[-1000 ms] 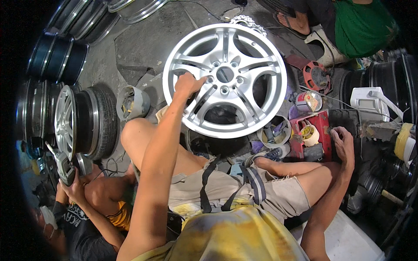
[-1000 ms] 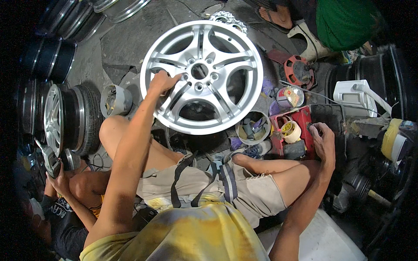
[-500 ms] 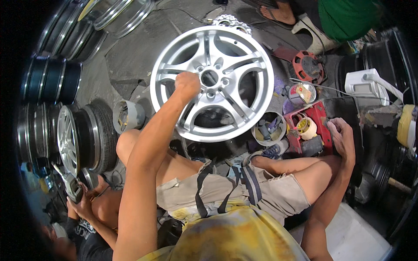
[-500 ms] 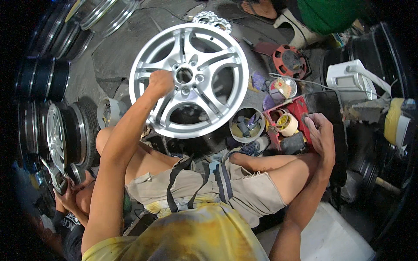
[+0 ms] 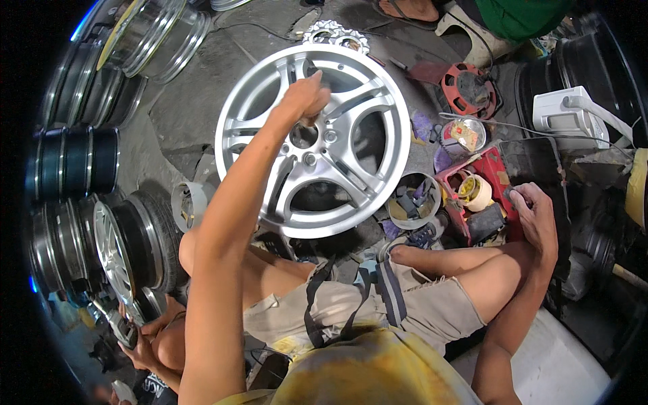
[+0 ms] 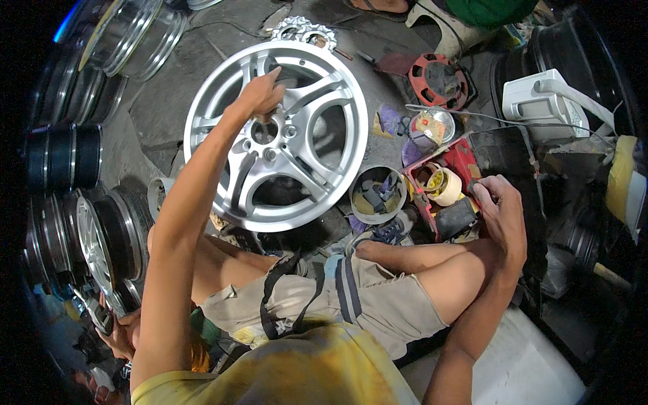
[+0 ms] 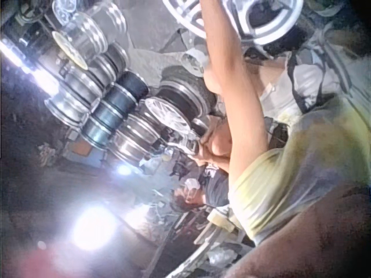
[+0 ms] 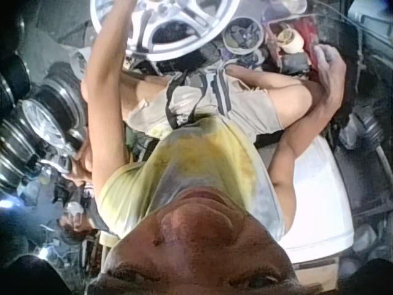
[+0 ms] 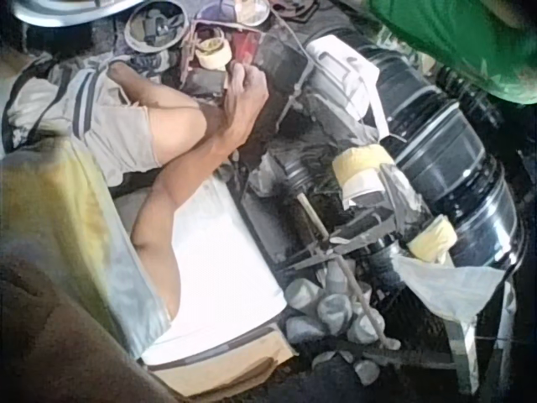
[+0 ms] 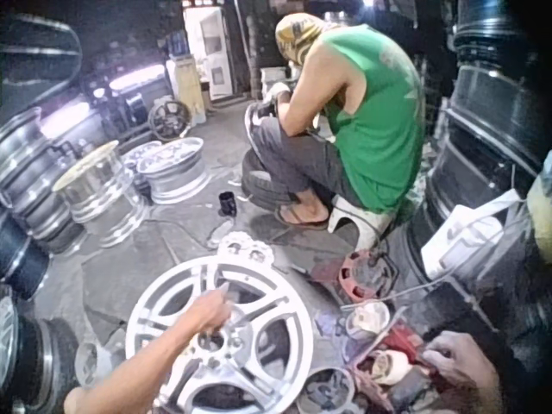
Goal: The person sits on the floor and scrubs a silver alloy wheel rim with a cloth. They wipe the spokes and outer edge, occasionally dipping the cloth into a container. Another person is visible in the background working on a different wheel.
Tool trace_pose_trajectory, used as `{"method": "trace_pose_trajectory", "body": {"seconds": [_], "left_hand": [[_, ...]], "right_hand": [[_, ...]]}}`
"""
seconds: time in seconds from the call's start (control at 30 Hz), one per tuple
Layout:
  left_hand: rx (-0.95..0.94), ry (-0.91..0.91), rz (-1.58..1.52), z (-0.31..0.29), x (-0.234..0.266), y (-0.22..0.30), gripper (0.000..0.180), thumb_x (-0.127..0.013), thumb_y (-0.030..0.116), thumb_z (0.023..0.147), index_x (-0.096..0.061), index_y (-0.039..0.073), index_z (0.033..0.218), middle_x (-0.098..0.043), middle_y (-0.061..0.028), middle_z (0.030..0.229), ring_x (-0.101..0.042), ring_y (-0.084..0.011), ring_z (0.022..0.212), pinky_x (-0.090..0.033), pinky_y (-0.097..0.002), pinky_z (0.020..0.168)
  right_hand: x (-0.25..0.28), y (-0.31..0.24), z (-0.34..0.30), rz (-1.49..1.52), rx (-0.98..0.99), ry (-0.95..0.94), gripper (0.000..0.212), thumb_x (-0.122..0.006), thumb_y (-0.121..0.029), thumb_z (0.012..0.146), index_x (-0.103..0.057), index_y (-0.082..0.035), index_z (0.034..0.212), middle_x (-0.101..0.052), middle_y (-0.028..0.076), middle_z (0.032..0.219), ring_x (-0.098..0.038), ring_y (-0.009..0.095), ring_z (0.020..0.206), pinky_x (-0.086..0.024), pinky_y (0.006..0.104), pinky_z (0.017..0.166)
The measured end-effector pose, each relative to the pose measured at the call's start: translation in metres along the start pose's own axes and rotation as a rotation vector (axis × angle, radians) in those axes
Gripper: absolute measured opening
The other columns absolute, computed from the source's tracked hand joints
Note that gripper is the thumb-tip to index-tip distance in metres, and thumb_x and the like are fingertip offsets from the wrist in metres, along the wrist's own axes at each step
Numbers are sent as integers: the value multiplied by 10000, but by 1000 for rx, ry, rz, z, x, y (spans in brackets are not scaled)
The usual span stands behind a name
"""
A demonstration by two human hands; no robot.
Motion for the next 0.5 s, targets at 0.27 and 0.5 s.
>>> {"method": "trace_pose_trajectory", "body": {"seconds": [0.27, 0.5], "left_hand": [[572, -152, -948, 90, -54, 44, 330, -446, 132, 929, -644, -132, 946, -695, -202, 837, -690, -274, 639, -589, -432, 529], [424, -217, -499, 125, -117, -31, 441, -441, 121, 917, -501, -265, 1122, -668, -280, 910, -723, -361, 735, -587, -459, 592]], "right_hand": [[6, 1, -5, 15, -101, 23, 220, -656, -154, 954, -663, 64, 988, -610, 142, 824, -579, 209, 750, -465, 338, 742], [1, -3, 4, 46, -68, -28, 191, -652, -120, 959, -654, 70, 975, -603, 122, 802, -565, 184, 747, -465, 333, 733]]}}
Point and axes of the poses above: each hand's wrist, its own z-axis towards the middle knuckle, its own x-axis out of the back of the hand, y = z × x, the point moved 1 cm from there along z, towards the middle knuckle
